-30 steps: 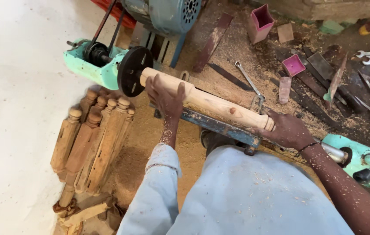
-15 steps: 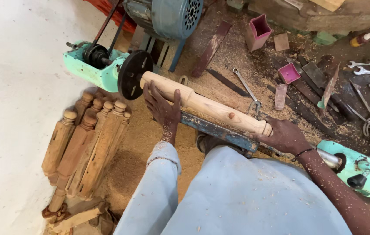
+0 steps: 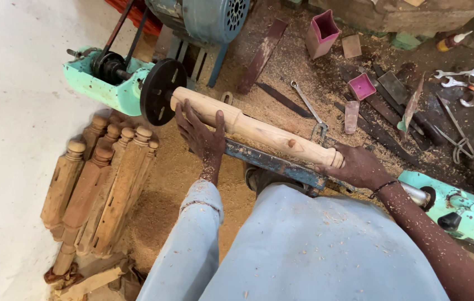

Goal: The person shapes a wood piece using a lathe, applies liquid from a bottle to the rotating wood, and rubs it with a sanding block.

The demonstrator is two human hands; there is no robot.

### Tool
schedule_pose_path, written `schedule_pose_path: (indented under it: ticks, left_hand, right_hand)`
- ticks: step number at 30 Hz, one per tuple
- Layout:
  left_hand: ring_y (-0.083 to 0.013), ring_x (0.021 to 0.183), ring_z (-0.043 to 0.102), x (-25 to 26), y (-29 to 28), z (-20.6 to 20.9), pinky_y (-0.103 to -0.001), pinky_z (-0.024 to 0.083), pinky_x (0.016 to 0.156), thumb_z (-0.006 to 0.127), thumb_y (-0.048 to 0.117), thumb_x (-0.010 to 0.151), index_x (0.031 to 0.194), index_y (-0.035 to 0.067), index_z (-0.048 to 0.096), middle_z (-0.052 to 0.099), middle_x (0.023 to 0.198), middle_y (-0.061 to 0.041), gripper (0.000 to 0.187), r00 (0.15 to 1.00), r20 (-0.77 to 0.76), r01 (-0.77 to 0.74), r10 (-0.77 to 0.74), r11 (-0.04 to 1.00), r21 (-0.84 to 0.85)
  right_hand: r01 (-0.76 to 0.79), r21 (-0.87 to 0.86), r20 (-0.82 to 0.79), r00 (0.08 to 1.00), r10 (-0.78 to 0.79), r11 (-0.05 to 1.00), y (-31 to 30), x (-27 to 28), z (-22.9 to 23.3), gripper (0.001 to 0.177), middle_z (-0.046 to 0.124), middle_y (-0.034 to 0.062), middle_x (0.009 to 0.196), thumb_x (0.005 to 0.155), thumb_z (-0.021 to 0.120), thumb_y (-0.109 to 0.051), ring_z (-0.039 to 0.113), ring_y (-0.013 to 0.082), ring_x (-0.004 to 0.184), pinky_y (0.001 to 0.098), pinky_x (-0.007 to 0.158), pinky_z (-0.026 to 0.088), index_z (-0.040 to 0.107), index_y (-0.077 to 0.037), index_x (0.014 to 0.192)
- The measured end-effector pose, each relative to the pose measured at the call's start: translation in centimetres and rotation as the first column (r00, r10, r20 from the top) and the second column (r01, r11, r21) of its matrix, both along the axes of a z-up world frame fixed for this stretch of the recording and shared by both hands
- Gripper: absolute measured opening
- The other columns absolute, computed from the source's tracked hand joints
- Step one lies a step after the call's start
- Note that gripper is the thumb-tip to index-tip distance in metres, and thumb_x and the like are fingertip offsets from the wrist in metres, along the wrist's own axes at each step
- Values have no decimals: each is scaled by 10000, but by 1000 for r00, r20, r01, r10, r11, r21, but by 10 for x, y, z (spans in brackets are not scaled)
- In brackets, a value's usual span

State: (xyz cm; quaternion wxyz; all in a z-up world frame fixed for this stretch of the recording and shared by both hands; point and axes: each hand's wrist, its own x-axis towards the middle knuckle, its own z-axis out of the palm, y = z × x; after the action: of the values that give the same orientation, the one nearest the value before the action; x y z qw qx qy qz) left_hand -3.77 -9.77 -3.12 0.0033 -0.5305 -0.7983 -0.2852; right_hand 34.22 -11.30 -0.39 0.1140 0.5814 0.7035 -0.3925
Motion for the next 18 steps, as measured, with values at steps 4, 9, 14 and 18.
schedule_pose_path:
  ticks: [4,9,14,18]
  left_hand:
    - [-427,1525,278,0,0,2,-601,278,1222,626,595,988,1627,118,266,254,1652,-177,875,1000,-16,3,-3,1000,20]
    - [-429,1527,285,1,-1,2,-598,282,1232,618,596,998,1624,118,270,255,1656,-180,861,1000,-5,3,-3,1000,4]
    - [-431,1531,268,0,0,-1,-601,280,1231,598,602,1012,1626,119,269,236,1661,-185,847,1000,-14,-2,2,1000,1]
    - [-424,1546,267,-1,-1,-4,-606,271,1245,562,610,1042,1640,121,255,225,1675,-184,832,1000,-21,16,-15,1000,24]
  right_hand:
    - [4,7,-39,999,-4,1000,0,0,0,908,763,222,833,700,666,-755,770,372,818,513,787,603,679,-47,1270]
    - [-4,35,-32,999,5,999,-3,1,1,950,754,233,811,709,662,-776,765,380,802,516,785,599,657,-32,1301]
    - [1,-8,-3,1000,-1,1000,1,-2,7,935,746,211,741,715,651,-792,767,357,768,514,763,604,672,-47,1279]
    - [10,-11,-5,1000,-10,1000,0,-4,9,924,736,184,705,713,660,-782,768,325,729,506,697,617,661,-53,1280]
